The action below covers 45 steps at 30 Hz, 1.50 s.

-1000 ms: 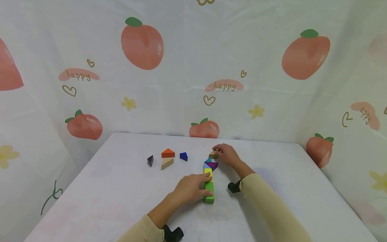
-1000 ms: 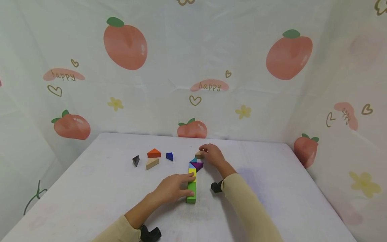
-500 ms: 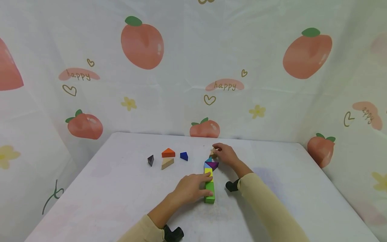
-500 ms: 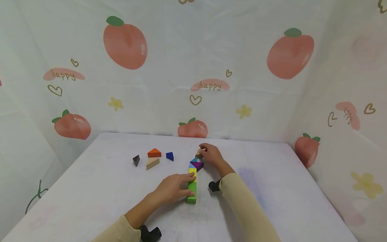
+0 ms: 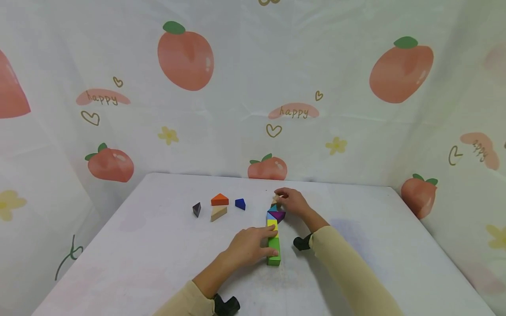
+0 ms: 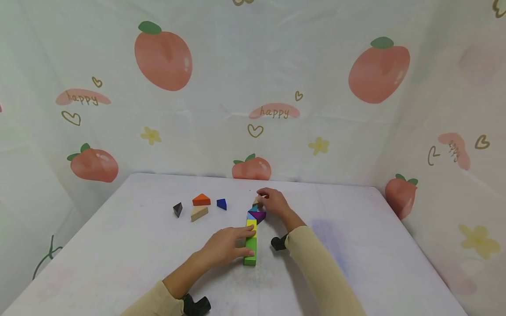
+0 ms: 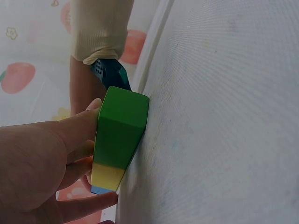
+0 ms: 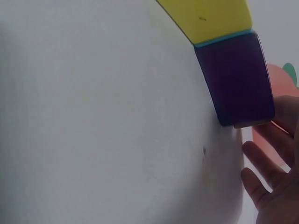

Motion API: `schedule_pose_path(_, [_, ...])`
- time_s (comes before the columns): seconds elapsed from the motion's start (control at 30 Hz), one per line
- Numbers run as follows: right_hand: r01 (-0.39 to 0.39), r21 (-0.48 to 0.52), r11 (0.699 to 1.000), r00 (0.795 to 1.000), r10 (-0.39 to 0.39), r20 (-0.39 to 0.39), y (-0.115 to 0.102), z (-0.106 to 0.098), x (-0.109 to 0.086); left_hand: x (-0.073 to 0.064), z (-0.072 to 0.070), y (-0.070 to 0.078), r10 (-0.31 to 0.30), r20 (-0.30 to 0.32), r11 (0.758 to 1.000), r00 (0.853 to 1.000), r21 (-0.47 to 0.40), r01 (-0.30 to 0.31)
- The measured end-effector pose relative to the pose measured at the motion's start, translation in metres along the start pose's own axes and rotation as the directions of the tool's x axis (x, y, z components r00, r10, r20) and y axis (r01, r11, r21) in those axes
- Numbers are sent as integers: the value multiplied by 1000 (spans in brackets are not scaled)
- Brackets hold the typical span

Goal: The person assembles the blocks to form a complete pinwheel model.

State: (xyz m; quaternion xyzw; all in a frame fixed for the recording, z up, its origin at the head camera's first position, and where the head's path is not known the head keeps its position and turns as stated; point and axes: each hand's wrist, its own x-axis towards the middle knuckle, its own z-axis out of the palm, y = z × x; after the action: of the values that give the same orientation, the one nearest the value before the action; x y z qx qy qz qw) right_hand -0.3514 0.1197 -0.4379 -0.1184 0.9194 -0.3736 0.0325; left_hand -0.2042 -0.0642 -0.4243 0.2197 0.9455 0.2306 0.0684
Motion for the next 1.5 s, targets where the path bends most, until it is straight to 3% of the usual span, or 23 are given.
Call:
schedule_pose_path(0.33, [-18,6,1000,999,18,47,-9,4,-1,-1,0,-1,21,-14,1000,1000,-6,-22])
schedule_pose_path(0.6, [11,8,1000,997,-11,73,-13,6,-3,-1,0,-2,28,-15,1000,999,-6,-28])
schedule_pose_path(1.5, [10,32,999,995,-14,102,-13,7,-4,0,1,-2,27,-14,1000,1000,-4,-27])
